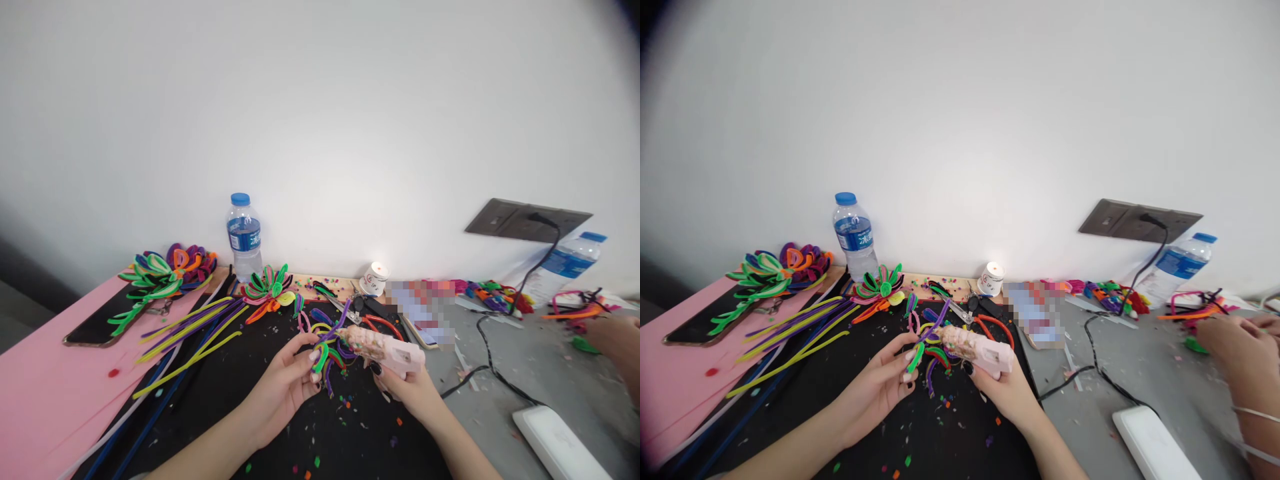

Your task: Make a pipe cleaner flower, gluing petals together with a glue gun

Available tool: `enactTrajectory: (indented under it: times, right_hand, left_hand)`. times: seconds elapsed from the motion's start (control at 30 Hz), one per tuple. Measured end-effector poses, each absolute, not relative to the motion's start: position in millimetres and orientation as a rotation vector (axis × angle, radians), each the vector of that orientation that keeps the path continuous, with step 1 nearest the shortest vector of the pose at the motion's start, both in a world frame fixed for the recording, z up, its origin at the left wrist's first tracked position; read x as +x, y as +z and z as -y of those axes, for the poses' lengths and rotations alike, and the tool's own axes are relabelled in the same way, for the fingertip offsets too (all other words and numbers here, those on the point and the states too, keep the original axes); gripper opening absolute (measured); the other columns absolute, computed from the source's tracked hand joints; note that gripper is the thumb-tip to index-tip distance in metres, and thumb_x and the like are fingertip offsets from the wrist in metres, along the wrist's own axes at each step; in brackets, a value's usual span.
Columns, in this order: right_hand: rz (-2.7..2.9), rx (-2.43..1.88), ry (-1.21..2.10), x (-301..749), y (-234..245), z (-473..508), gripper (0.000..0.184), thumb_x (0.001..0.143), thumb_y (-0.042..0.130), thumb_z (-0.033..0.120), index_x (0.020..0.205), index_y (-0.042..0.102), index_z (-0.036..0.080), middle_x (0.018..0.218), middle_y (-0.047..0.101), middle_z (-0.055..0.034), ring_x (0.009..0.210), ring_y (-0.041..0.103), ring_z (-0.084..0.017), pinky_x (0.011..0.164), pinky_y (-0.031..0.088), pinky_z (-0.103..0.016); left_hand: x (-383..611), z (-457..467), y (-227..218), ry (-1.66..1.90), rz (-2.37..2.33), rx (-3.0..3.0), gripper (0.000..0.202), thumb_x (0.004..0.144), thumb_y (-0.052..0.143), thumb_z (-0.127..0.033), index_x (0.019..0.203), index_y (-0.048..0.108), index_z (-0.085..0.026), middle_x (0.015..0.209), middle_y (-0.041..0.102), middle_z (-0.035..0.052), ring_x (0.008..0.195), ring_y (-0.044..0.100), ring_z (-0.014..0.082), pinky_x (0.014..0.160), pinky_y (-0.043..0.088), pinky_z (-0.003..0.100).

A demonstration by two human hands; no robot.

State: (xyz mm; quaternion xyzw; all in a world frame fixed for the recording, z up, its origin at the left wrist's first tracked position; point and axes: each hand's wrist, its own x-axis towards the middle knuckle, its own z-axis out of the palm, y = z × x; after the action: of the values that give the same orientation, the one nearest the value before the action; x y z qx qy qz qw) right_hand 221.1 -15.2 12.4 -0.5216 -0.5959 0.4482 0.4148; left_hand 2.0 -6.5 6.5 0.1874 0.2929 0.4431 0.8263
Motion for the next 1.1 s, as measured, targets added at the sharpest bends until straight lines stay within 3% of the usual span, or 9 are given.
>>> enactTrajectory:
  times: [0.1,0.37,0.63,0.9,1.1]
  right_hand:
    - [1.499,-1.288,1.137,220.8,11.5,14.8,0.041,0.073,0.06,0.041,0.102,0.061,0.013,0.053,0.058,-0.0012,0.049,0.053,-0.016,0.051,0.049,-0.028]
    - [1.485,-1.259,1.096,222.2,4.7,13.7,0.039,0.073,0.059,0.039,0.103,0.059,0.014,0.046,0.05,0.0028,0.046,0.049,-0.015,0.048,0.046,-0.026]
    - [1.512,-1.255,1.094,222.5,8.2,13.8,0.024,0.075,0.057,0.036,0.085,0.061,0.015,0.046,0.049,0.0034,0.04,0.042,-0.011,0.046,0.044,-0.024]
    - [1.518,-1.273,1.091,223.4,7.0,14.9,0.036,0.075,0.057,0.039,0.1,0.059,0.014,0.045,0.05,0.003,0.042,0.046,-0.014,0.046,0.045,-0.025]
    - [1.537,-1.264,1.078,222.1,8.3,14.5,0.042,0.074,0.058,0.041,0.106,0.06,0.014,0.053,0.059,-0.0011,0.051,0.055,-0.018,0.053,0.05,-0.028]
  left_hand:
    - [1.9,5.8,6.7,0.943,-0.63,0.397,0.018,0.076,0.061,-0.015,0.093,0.058,-0.019,0.068,0.052,-0.0026,0.055,0.049,0.0045,0.056,0.042,0.018]
    - [1.8,7.0,6.8,0.943,-0.627,0.393,0.019,0.075,0.062,-0.015,0.093,0.058,-0.019,0.068,0.051,-0.0026,0.055,0.049,0.0046,0.055,0.042,0.018]
    - [1.7,6.9,6.8,0.946,-0.635,0.391,0.02,0.075,0.062,-0.015,0.094,0.058,-0.019,0.066,0.051,-0.0029,0.055,0.049,0.0049,0.055,0.042,0.018]
    - [2.1,7.2,7.1,0.944,-0.638,0.382,0.019,0.075,0.062,-0.014,0.092,0.058,-0.02,0.066,0.051,-0.0031,0.055,0.049,0.005,0.055,0.043,0.018]
    - [2.5,5.6,6.8,0.944,-0.64,0.382,0.02,0.074,0.063,-0.015,0.092,0.059,-0.019,0.068,0.051,-0.0025,0.055,0.049,0.0048,0.055,0.043,0.018]
